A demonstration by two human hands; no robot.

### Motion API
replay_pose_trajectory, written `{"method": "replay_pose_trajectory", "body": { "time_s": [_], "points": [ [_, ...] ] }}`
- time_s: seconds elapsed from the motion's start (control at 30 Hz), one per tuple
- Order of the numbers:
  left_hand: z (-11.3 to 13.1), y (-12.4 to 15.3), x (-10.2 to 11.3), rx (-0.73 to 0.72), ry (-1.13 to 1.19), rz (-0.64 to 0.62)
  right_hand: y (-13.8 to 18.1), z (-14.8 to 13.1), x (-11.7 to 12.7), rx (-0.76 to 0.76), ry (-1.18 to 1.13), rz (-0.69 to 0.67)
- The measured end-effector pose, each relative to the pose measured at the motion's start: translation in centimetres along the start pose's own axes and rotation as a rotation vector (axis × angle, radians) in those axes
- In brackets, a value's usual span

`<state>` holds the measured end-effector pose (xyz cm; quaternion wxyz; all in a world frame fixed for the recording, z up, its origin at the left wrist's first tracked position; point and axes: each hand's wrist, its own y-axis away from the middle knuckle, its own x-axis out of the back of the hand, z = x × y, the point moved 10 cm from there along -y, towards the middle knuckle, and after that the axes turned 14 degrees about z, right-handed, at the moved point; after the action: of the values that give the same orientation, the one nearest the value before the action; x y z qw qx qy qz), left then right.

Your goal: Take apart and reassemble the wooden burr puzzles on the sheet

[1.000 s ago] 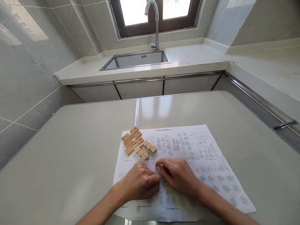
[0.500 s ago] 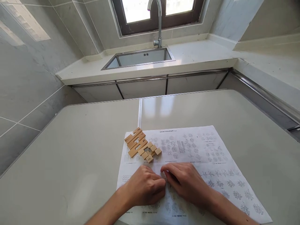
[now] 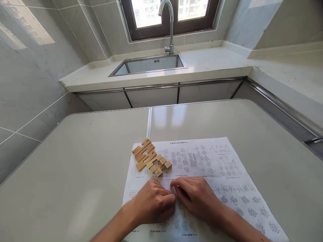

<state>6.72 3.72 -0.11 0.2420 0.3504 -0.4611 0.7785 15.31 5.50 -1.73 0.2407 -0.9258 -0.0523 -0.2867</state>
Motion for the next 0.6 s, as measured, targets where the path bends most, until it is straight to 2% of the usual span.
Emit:
{"method": "replay_pose_trajectory", "body": {
  "time_s": [0.23, 0.6],
  "points": [
    [0.16, -0.42, 0.5, 0.0, 0.019, 0.052, 0.05, 0.03, 0.1, 0.011, 0.008, 0.016],
    [-0.02, -0.47, 0.47, 0.019, 0.033, 0.022, 0.17, 0.18, 0.0, 0.011, 0.002, 0.014]
  ]
}}
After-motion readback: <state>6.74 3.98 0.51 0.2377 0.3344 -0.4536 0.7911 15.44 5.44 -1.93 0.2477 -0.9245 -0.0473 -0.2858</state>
